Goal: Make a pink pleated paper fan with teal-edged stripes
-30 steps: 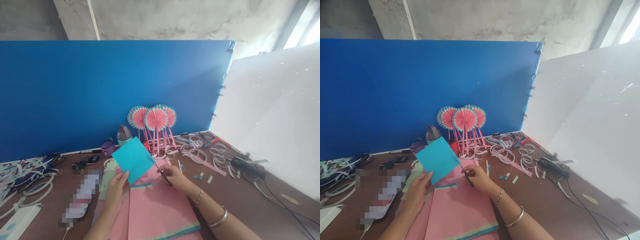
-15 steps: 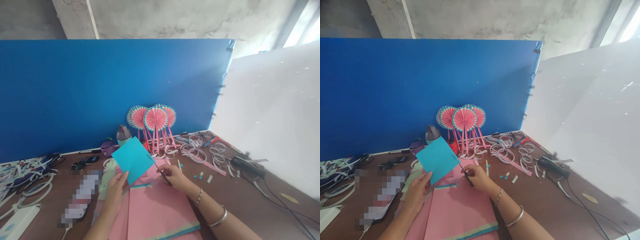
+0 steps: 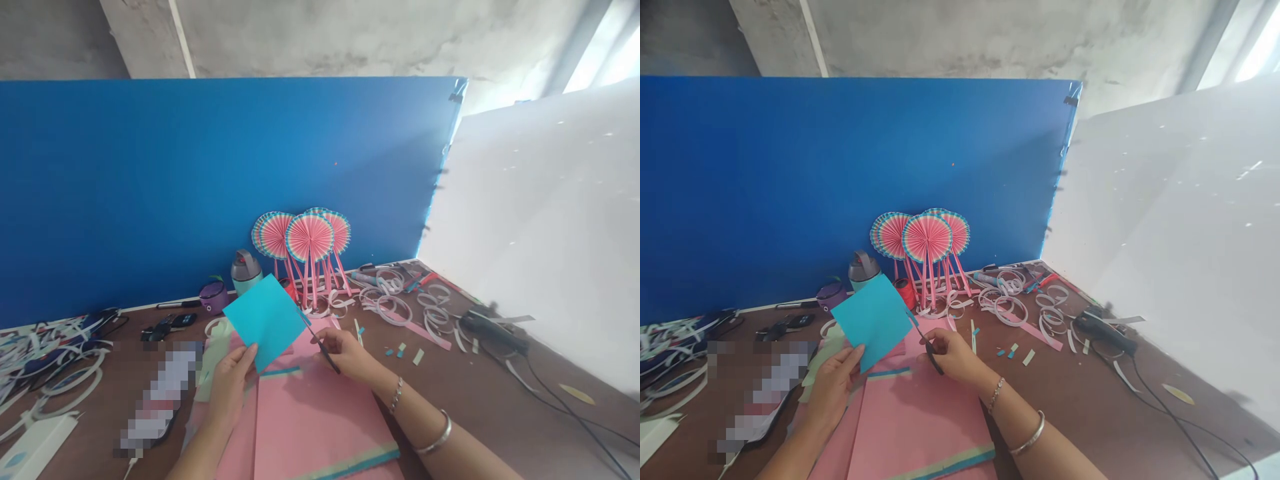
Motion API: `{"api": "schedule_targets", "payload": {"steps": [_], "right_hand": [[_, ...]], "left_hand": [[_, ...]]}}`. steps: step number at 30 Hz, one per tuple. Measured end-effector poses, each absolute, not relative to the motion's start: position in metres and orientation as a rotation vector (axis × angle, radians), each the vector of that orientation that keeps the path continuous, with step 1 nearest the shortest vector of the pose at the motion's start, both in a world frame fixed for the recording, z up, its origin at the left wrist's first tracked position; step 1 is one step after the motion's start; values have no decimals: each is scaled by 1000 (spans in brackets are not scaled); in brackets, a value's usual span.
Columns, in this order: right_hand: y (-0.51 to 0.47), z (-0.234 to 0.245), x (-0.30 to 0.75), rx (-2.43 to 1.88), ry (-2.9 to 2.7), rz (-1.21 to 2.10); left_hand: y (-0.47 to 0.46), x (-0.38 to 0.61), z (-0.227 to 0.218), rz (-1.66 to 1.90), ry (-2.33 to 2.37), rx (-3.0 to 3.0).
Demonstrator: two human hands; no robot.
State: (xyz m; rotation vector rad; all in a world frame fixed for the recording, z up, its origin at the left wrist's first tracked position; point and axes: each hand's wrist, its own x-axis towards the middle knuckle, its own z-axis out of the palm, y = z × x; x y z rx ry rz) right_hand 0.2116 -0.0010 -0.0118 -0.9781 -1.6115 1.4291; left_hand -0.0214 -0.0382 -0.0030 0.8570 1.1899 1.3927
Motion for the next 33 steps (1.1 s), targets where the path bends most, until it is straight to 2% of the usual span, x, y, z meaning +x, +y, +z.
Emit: {"api": "schedule_targets", "payload": {"steps": [6, 33], "right_hand": [[0, -13, 211, -972, -1583, 1432], [-4, -7, 209, -992, -1536, 1404]], "left_hand": [[-40, -19, 1, 1407, 1304, 985], [-46, -11, 12, 1320, 1211, 951]]}}
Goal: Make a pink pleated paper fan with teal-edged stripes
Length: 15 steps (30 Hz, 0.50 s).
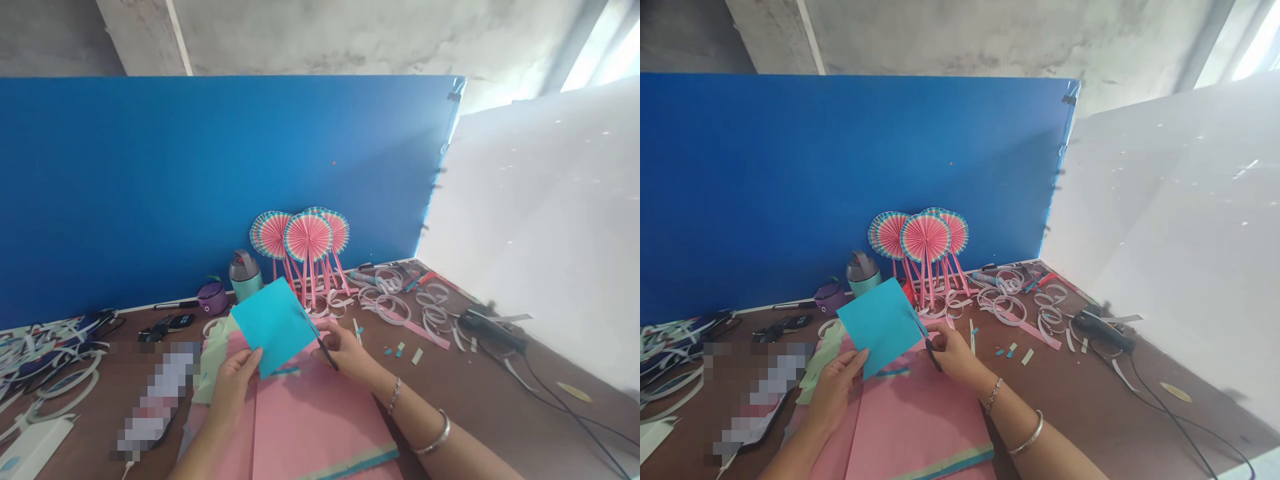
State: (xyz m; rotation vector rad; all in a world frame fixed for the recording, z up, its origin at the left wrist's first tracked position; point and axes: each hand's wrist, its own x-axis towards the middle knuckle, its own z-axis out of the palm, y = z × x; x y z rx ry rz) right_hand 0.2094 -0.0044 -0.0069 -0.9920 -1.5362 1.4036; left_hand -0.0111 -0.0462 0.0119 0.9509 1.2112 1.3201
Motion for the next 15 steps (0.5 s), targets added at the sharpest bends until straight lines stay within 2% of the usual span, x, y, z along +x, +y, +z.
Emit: {"api": "schedule_targets", "payload": {"steps": [15], "right_hand": [[-6, -1, 208, -1062, -1553, 1345]], "left_hand": [[-46, -12, 10, 1341, 1240, 990]]}}
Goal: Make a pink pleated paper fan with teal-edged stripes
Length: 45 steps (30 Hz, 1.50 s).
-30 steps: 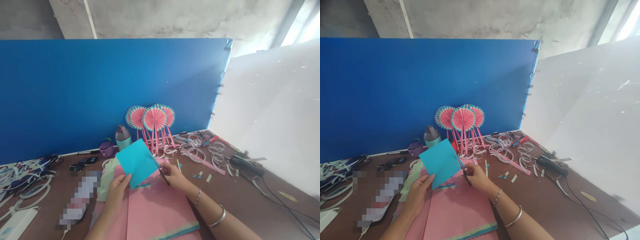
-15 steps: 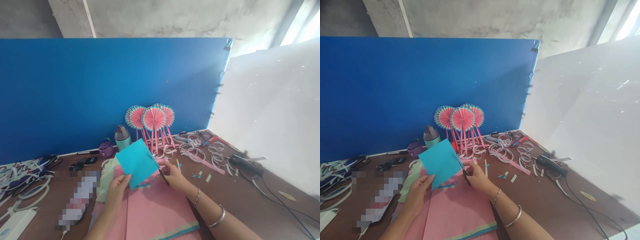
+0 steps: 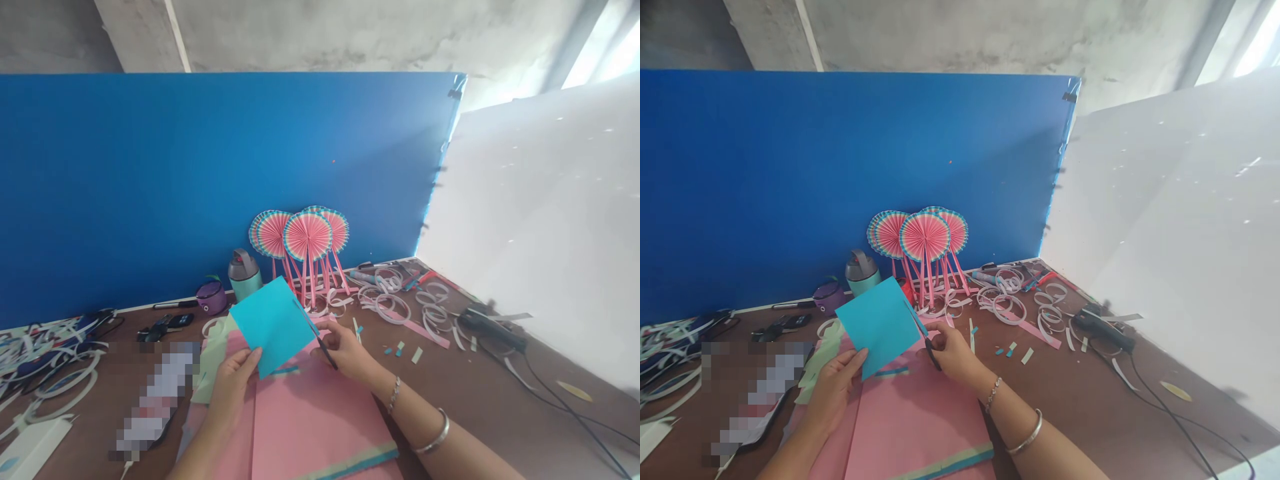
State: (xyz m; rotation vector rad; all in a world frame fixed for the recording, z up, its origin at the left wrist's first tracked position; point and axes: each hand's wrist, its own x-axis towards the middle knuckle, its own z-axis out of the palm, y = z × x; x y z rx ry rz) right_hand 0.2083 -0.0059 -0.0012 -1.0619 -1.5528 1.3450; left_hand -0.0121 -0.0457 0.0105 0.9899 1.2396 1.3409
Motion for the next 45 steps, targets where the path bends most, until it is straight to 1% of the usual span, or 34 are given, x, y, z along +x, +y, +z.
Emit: {"api": "schedule_targets", "payload": {"steps": [16, 25, 34, 40, 45], "right_hand": [[-2, -10, 207, -1012, -1489, 1371], [-7, -8, 209, -1017, -1532, 1372], [-8, -6, 208, -1039, -1499, 1333], [-7, -8, 207, -1018, -1457, 1336], [-4, -15, 208, -1002, -1464, 1316]], "left_hand": [[-48, -7, 16, 1299, 1233, 1005], [-43, -15, 4, 1341, 1325, 1081], [-51, -4, 19, 1274, 1261, 1086], [-53, -3, 15, 1177, 1268, 1151], [-52, -5, 12, 1167, 1246, 1169]]}}
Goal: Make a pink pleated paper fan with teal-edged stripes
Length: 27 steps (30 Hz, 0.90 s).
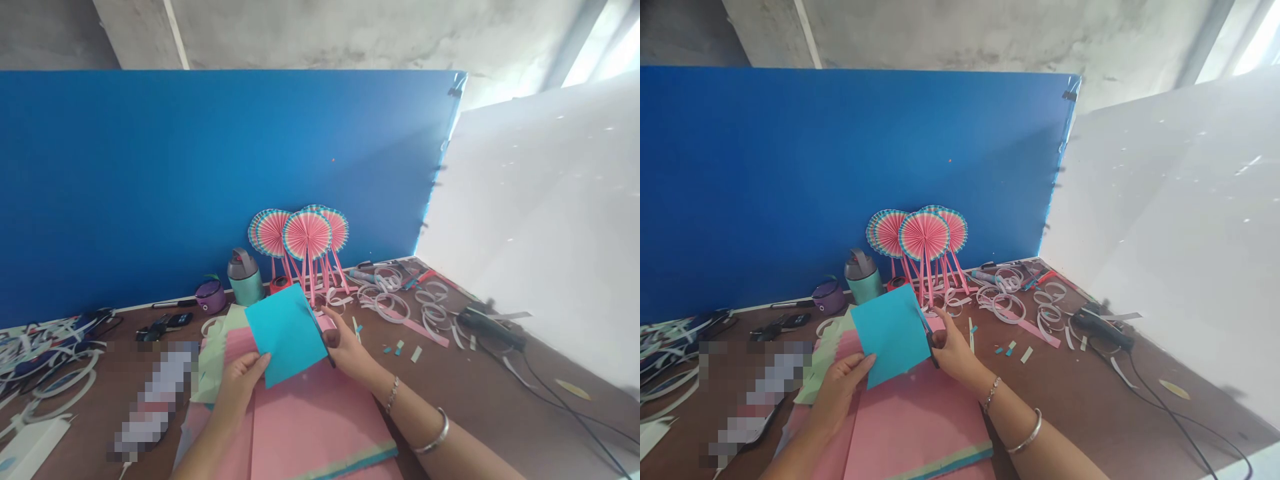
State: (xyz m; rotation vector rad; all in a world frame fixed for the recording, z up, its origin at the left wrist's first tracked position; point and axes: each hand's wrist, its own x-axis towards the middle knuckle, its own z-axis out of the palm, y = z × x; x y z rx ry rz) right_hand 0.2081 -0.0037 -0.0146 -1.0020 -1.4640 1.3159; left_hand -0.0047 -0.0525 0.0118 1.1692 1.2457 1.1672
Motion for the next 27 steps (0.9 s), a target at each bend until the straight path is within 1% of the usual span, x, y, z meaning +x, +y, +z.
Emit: {"api": "schedule_targets", "payload": {"steps": [14, 27], "right_hand": [[-7, -6, 207, -1009, -1432, 1336], [-4, -13, 207, -989, -1434, 1336]], "left_hand": [[-52, -5, 11, 1126, 1273, 1207], [-51, -6, 8, 1172, 1220, 1126]]}}
